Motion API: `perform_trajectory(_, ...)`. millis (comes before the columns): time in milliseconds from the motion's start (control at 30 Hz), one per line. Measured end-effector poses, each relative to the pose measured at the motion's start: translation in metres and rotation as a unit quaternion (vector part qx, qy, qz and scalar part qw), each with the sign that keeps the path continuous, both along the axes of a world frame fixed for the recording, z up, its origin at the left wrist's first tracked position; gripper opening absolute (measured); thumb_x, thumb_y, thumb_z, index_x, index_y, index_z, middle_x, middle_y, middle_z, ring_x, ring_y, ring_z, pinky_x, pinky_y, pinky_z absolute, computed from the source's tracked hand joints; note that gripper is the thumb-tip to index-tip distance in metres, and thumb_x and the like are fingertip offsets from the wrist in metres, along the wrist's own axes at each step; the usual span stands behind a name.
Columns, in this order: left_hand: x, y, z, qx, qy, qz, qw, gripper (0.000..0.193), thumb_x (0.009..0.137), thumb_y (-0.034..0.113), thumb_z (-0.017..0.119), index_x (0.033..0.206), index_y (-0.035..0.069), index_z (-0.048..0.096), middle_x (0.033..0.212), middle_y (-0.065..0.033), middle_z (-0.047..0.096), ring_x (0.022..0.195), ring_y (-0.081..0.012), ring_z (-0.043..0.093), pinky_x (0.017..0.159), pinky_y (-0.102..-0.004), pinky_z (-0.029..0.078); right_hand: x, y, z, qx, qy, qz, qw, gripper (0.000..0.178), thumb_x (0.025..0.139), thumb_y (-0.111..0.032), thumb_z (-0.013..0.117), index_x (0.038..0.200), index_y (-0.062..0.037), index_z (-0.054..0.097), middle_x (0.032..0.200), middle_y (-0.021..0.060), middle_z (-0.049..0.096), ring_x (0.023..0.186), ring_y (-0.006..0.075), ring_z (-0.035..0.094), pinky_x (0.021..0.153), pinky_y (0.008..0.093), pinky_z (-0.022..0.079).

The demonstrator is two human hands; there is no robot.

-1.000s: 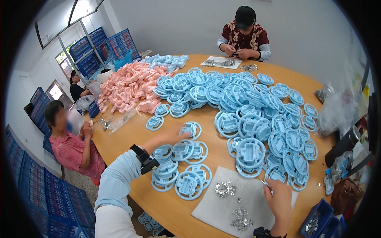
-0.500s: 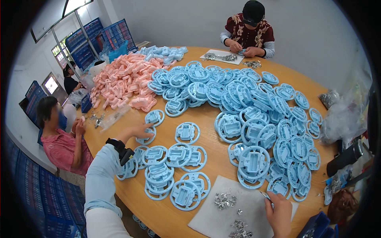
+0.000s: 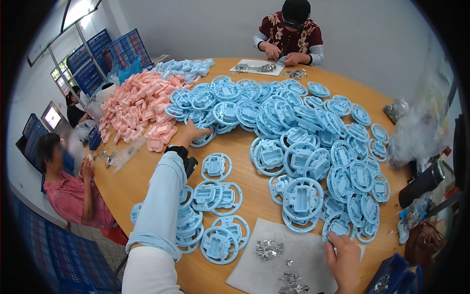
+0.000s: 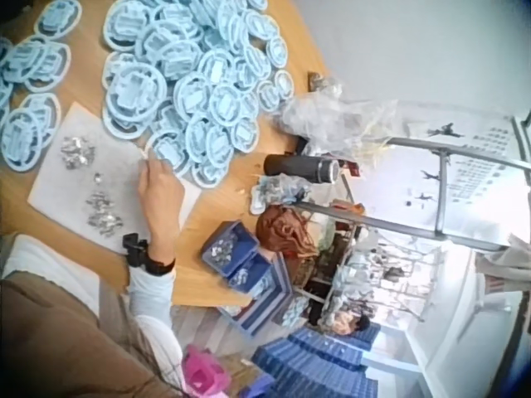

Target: Assembling small metal components into blue plastic circular frames at a factory workbench.

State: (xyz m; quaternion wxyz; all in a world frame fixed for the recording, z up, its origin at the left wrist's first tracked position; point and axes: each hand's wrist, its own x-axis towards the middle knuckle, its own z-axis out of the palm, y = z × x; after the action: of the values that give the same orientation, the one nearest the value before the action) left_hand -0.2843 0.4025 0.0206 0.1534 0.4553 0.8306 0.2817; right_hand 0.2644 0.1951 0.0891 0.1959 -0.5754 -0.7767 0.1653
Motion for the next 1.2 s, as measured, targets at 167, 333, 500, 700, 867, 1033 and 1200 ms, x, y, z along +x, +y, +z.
perform_trajectory(167, -0.007, -0.011, 0.002, 0.002, -0.048, -0.019, 0.999, 0.120, 0.047, 0.042, 0.088, 0.136, -0.009, 0.025, 0.134, -0.0256, 0.041, 0.123, -0.0333, 0.044, 0.099, -0.0383, 0.039, 0.000, -0.001, -0.003, 0.030, 0.008, 0.035, 0.999, 0.023, 0.077, -0.009, 0.065, 0.099, -0.0031, 0.065, 0.074, 0.0131, 0.058, 0.063, 0.0312, 0.058, 0.055, 0.0396, 0.044)
perform_trajectory(333, -0.017, -0.046, 0.013, -0.081, -0.023, -0.100, 0.991, 0.126, 0.049, 0.042, 0.088, 0.143, -0.002, 0.016, 0.139, -0.0259, 0.036, 0.129, -0.0336, 0.037, 0.102, -0.0390, 0.036, -0.001, -0.004, 0.007, 0.050, -0.002, 0.052, 0.997, 0.023, 0.078, -0.010, 0.065, 0.100, -0.0036, 0.064, 0.074, 0.0113, 0.057, 0.061, 0.0292, 0.058, 0.054, 0.0386, 0.044)
perform_trajectory(500, 0.003, -0.085, 0.037, -0.174, -0.003, -0.233, 0.957, 0.121, 0.051, 0.039, 0.088, 0.144, 0.003, 0.018, 0.141, -0.0237, 0.034, 0.131, -0.0333, 0.035, 0.105, -0.0364, 0.032, 0.002, -0.007, 0.010, 0.055, -0.001, 0.046, 0.997, 0.024, 0.079, -0.012, 0.064, 0.101, -0.0044, 0.064, 0.074, 0.0109, 0.057, 0.061, 0.0288, 0.059, 0.054, 0.0386, 0.044)
perform_trajectory(700, 0.016, -0.106, 0.066, -0.238, 0.154, -0.275, 0.919, 0.104, 0.059, 0.044, 0.082, 0.139, 0.002, 0.031, 0.137, -0.0221, 0.040, 0.128, -0.0338, 0.038, 0.104, -0.0387, 0.033, 0.002, -0.014, 0.016, 0.056, 0.011, 0.052, 0.997, 0.021, 0.081, -0.016, 0.063, 0.100, -0.0064, 0.063, 0.074, 0.0103, 0.057, 0.061, 0.0286, 0.059, 0.053, 0.0382, 0.045)
perform_trajectory(867, 0.112, -0.085, 0.064, 0.018, 0.146, -0.304, 0.941, 0.080, 0.070, 0.049, 0.073, 0.127, -0.001, 0.047, 0.114, -0.0210, 0.058, 0.104, -0.0349, 0.056, 0.089, -0.0393, 0.045, 0.003, -0.015, 0.019, 0.070, 0.011, 0.065, 0.995, 0.017, 0.082, -0.016, 0.062, 0.095, -0.0058, 0.061, 0.073, 0.0104, 0.057, 0.061, 0.0285, 0.059, 0.053, 0.0382, 0.046)
perform_trajectory(1033, 0.187, -0.039, 0.032, -0.039, 0.010, -0.243, 0.969, 0.084, 0.068, 0.052, 0.074, 0.122, -0.007, 0.049, 0.113, -0.0243, 0.058, 0.104, -0.0332, 0.058, 0.087, -0.0370, 0.047, 0.005, -0.019, 0.024, 0.069, 0.044, 0.069, 0.994, 0.019, 0.081, -0.014, 0.063, 0.098, -0.0051, 0.062, 0.072, 0.0117, 0.057, 0.062, 0.0298, 0.057, 0.054, 0.0390, 0.044)
perform_trajectory(1200, 0.219, -0.035, 0.013, 0.025, 0.037, -0.168, 0.985, 0.079, 0.062, 0.042, 0.082, 0.116, -0.006, 0.050, 0.113, -0.0238, 0.057, 0.107, -0.0340, 0.055, 0.088, -0.0376, 0.045, 0.012, -0.021, 0.028, 0.096, 0.037, 0.060, 0.993, 0.019, 0.082, -0.017, 0.062, 0.096, -0.0058, 0.061, 0.072, 0.0106, 0.058, 0.062, 0.0285, 0.060, 0.053, 0.0385, 0.047)
